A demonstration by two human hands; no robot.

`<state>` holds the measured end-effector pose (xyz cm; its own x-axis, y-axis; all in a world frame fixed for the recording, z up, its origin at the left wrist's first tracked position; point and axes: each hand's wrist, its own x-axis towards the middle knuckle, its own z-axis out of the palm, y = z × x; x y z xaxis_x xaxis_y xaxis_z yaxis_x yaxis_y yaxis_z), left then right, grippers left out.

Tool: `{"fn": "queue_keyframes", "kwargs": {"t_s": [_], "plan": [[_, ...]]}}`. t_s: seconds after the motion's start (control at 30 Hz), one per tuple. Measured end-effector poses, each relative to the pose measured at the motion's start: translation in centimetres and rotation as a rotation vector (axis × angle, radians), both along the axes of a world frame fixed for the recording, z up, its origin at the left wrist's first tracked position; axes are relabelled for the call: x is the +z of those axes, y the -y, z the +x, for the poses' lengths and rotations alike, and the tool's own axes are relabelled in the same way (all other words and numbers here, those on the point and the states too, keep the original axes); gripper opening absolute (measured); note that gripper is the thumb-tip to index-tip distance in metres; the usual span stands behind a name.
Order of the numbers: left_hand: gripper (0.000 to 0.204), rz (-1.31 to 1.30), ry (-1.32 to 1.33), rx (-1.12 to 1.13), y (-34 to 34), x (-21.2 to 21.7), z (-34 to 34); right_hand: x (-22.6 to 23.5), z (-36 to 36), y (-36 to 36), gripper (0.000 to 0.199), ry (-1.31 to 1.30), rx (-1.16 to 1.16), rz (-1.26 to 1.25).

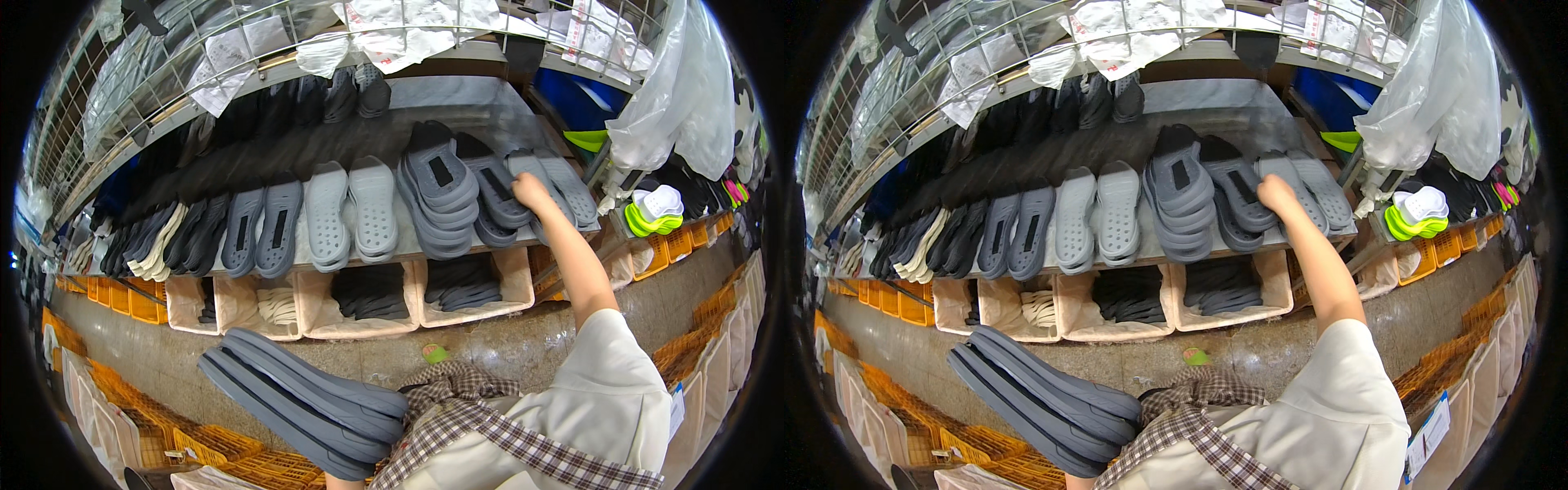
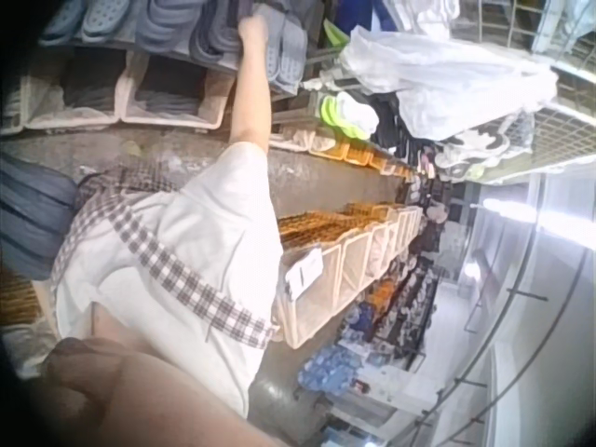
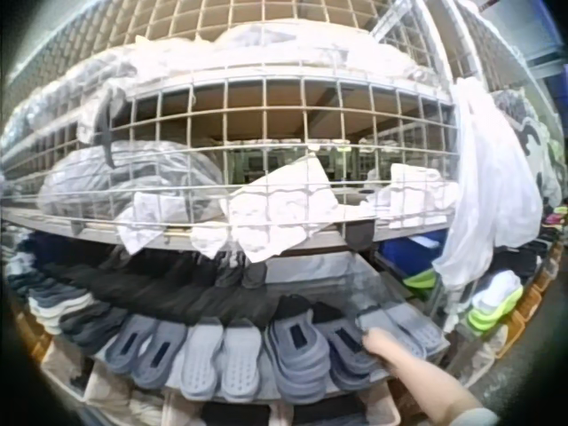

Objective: The person picks up stacks of gray and black slippers from a shelf, inspects them by turning them over, and places them into large fabric bins. The person repeats this process for multiple stacks of slippers.

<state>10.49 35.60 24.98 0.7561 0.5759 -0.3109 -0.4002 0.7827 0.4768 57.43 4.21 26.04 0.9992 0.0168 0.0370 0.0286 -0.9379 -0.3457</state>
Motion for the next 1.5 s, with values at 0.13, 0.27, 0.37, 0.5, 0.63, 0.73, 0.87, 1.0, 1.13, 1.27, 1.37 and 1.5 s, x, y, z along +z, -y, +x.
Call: {"fn": "queue_keyframes", "kwargs": {"t_s": [0.13, 0.27, 0.37, 0.5, 0.63, 0.73, 0.87, 1.0, 1.13, 1.27, 1.37, 1.5], "plan": [[0.054, 0.002, 0.046, 0.027, -0.9, 0.0, -0.9, 3.2, -4.6, 4.6, 0.04, 0.408, -0.134, 0.353], [0.053, 0.017, 0.13, -0.048, -2.7, 0.1, -2.0, 8.5, -14.3, 6.8, 0.047, 0.011, 0.186, 1.224], [0.053, 0.016, 0.158, -0.073, -2.9, 0.7, -3.4, 8.7, -21.6, 2.6, 0.058, -0.248, 0.284, 1.191], [0.053, 0.148, 0.103, -0.109, -2.8, 1.4, -5.1, 5.5, -29.2, -7.7, 0.043, -0.685, 0.556, 1.163], [0.055, 0.044, 0.177, -0.148, -3.5, 1.9, -8.3, 2.8, -36.6, -18.6, 0.04, -0.3, 0.826, 0.656], [0.056, -0.033, 0.2, -0.164, -4.6, 2.0, -12.0, 2.4, -43.3, -22.9, 0.048, -0.138, 1.142, 0.54], [0.057, -0.121, 0.228, -0.152, -5.6, 1.5, -17.3, 1.9, -48.4, -26.8, 0.049, -0.439, 1.233, 0.671], [0.058, -0.202, 0.254, -0.103, -6.7, 0.4, -21.4, 0.5, -50.0, -31.4, 0.073, -0.874, 1.219, 0.581], [0.063, -0.006, 0.124, 0.159, -8.1, -1.0, -22.2, -2.4, -49.5, -38.3, 0.091, -1.192, 1.318, 0.617], [0.096, 0.037, -0.132, 0.408, -9.4, -2.1, -20.4, -5.8, -46.5, -44.3, 0.088, -1.773, 1.232, 0.585], [0.101, 0.119, -0.241, 0.41, -11.0, -2.4, -20.6, -8.6, -45.7, -48.2, 0.088, -1.976, 1.021, 0.353], [0.105, 0.407, -0.731, 0.683, -17.5, -1.6, -24.8, -11.1, -46.6, -52.8, 0.084, -2.151, 1.172, 0.454]]}}
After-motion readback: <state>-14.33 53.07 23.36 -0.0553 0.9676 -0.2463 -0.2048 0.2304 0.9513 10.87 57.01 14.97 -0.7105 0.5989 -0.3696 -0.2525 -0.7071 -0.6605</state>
